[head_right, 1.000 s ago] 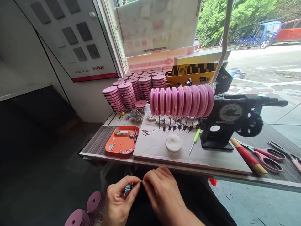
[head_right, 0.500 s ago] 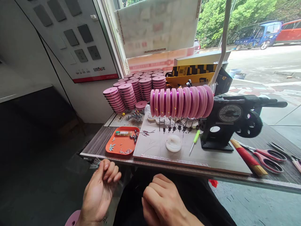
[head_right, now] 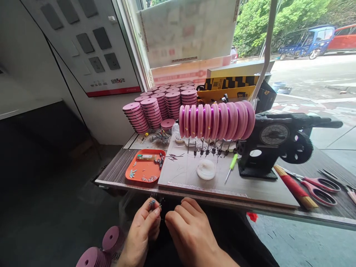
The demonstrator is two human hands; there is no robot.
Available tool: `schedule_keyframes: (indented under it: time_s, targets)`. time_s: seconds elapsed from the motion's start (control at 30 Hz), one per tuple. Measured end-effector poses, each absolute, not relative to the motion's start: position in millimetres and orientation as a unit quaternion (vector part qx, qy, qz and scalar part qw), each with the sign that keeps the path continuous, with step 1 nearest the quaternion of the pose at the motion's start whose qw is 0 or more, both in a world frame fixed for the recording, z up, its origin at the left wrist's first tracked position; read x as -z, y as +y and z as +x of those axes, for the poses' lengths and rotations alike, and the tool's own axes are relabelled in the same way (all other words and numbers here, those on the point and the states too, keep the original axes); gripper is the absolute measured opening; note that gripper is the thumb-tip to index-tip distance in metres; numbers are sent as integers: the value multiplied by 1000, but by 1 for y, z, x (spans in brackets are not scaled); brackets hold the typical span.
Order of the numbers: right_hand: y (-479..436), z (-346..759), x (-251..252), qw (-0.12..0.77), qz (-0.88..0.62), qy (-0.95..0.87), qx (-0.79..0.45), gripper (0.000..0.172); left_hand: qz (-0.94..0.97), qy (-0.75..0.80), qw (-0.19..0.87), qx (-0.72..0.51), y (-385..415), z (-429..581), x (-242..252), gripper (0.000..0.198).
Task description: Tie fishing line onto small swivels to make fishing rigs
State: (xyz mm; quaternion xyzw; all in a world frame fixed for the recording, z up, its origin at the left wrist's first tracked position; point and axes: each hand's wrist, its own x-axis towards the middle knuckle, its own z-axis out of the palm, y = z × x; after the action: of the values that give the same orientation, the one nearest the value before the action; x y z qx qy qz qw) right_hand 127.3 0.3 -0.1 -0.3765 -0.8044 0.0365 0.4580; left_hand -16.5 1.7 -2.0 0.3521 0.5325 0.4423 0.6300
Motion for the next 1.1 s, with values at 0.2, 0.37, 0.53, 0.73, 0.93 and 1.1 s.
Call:
schedule_keyframes:
  time_s: [0.2, 0.37, 0.53, 0.73, 0.93, 1.1]
  targets:
    - [0, 127, -2, 469, -377, -799, -15, 23, 437, 549, 535, -470, 1, -18, 8, 31]
    - [1, 128, -3, 461, -383, -800, -15, 23, 469, 558, 495, -472, -2, -19, 5, 28]
    - [2, 129, -2, 454, -420, -786, -16, 22, 494, 568, 451, -480, -4, -18, -1, 25]
    - [1, 131, -3, 449, -425, -786, -22, 19, 523, 573, 427, -464, -6, -24, 1, 20]
    - [1, 127, -4, 448, -390, -804, -20, 15, 483, 511, 525, -480, -7, -20, -6, 21]
    - [0, 125, -4, 409, -338, -847, 7, 33, 234, 389, 673, -584, 4, -23, -24, 33]
